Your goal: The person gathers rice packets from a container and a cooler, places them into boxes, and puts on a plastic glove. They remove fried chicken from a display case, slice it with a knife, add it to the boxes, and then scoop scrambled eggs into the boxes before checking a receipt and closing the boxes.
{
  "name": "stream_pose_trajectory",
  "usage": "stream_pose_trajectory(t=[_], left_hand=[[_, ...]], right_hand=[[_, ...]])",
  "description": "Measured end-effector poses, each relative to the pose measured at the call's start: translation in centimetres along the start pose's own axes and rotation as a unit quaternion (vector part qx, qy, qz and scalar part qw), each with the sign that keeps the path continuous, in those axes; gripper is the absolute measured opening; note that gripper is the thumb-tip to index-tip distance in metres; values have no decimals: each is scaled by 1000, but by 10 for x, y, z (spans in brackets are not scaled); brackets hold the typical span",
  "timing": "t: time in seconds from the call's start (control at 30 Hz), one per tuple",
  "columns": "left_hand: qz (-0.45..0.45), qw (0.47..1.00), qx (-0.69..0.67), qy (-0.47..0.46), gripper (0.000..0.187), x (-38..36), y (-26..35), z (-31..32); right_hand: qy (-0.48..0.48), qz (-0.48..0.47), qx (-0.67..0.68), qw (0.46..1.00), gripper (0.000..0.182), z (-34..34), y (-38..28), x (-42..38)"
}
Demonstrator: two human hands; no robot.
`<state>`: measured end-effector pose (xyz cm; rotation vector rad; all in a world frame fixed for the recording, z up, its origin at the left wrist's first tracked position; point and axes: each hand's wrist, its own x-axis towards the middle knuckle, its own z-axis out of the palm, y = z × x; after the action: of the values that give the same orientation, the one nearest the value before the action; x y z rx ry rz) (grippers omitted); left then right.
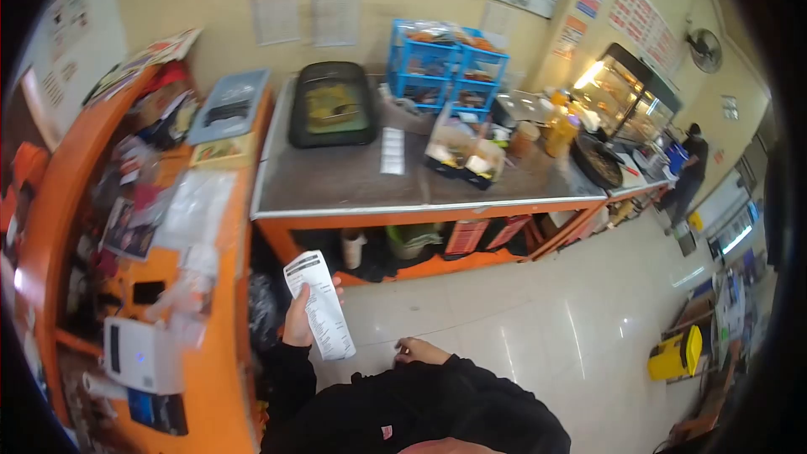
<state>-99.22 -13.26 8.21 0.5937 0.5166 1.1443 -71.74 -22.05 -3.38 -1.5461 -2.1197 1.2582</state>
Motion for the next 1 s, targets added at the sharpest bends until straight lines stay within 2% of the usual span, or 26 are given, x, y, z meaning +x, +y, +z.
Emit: stream_pose_trajectory(t=[0.03,0.07,0.17,0.27,0.33,0.4,0.47,0.53,0.6,0.7,0.8,0.87,0.97,1.0], left_hand=[[-27,1000,-3,-12,49,22,-29,6],[-54,998,-4,-21,50,42,-56,12],[-125,990,40,-42,51,96,-111,52],[-183,980,48,-62,51,139,-135,100],[-201,974,69,-79,51,169,-142,128],[-200,970,87,-106,51,203,-152,138],[-210,964,94,-132,51,234,-165,144],[-235,956,92,-152,51,266,-176,152],[-239,946,109,-191,51,296,-187,166],[-236,933,127,-240,51,342,-199,194],[-252,908,131,-308,52,383,-221,205],[-256,911,108,-306,52,408,-233,220],[-312,910,91,-257,51,433,-239,245],[-324,913,84,-232,50,441,-246,253]], right_hand=[[15,7,-33,999,16,-13,18,-7],[-25,64,-42,997,19,-30,38,-7],[104,47,33,993,17,-81,89,-16],[222,54,77,971,17,-144,138,-3],[280,63,72,955,15,-210,146,10],[340,34,111,933,13,-250,222,47],[421,-18,265,868,20,-307,225,79],[437,29,305,845,31,-338,281,127],[439,87,397,801,44,-374,256,154],[462,92,403,785,48,-407,267,191],[459,34,360,811,49,-419,304,214],[462,-5,301,834,49,-424,315,221],[393,52,371,840,47,-446,295,187],[426,92,314,843,45,-453,305,183]])
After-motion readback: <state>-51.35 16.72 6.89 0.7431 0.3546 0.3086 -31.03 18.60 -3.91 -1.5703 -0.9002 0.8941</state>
